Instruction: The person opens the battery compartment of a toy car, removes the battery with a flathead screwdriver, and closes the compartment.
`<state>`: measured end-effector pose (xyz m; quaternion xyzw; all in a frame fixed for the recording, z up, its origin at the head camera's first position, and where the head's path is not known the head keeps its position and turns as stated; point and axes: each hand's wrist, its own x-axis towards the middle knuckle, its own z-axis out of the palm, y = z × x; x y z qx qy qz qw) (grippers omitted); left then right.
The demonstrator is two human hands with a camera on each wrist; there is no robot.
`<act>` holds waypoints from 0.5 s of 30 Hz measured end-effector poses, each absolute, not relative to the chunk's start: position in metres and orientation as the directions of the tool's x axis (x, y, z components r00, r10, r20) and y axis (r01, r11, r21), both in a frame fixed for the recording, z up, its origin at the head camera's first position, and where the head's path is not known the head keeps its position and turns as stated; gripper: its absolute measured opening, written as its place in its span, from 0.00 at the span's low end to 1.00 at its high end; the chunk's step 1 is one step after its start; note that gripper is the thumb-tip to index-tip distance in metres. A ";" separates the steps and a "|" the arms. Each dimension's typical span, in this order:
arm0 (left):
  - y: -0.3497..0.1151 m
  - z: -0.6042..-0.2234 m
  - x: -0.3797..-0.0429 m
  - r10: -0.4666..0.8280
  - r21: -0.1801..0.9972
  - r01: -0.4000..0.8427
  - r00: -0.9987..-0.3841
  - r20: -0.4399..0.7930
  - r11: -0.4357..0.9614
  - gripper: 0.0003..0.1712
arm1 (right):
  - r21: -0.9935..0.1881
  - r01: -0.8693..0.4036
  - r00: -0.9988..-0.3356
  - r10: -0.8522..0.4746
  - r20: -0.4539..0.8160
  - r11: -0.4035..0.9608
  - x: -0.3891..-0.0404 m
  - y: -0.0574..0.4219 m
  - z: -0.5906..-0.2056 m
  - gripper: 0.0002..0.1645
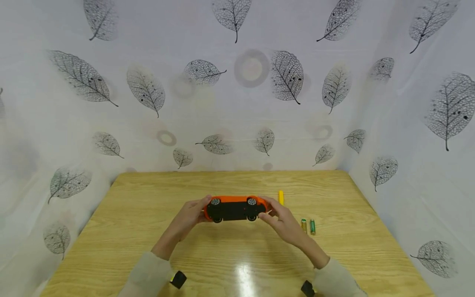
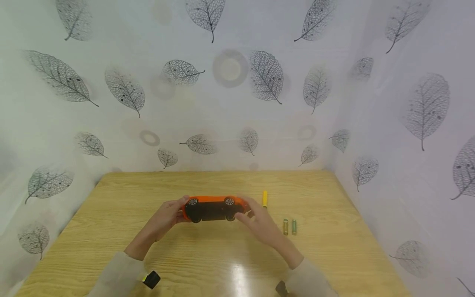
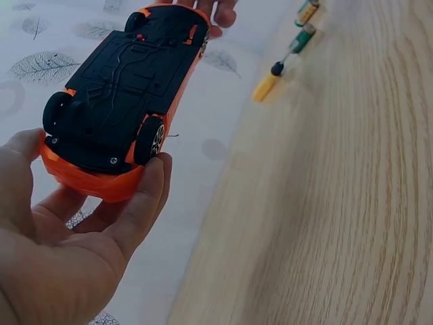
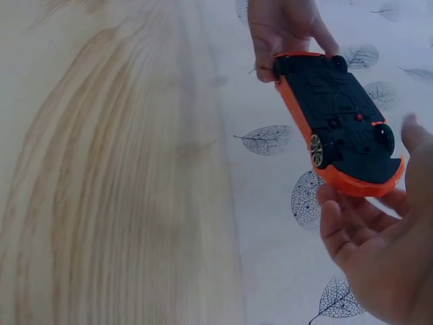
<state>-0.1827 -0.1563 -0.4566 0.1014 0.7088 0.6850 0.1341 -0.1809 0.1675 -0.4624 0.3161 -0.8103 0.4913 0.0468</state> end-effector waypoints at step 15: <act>-0.155 -0.451 -0.179 0.316 0.999 0.004 -0.949 -0.013 0.050 0.30 | -0.916 -0.246 -0.833 -0.552 0.031 0.319 -0.194 0.164 -0.437 0.33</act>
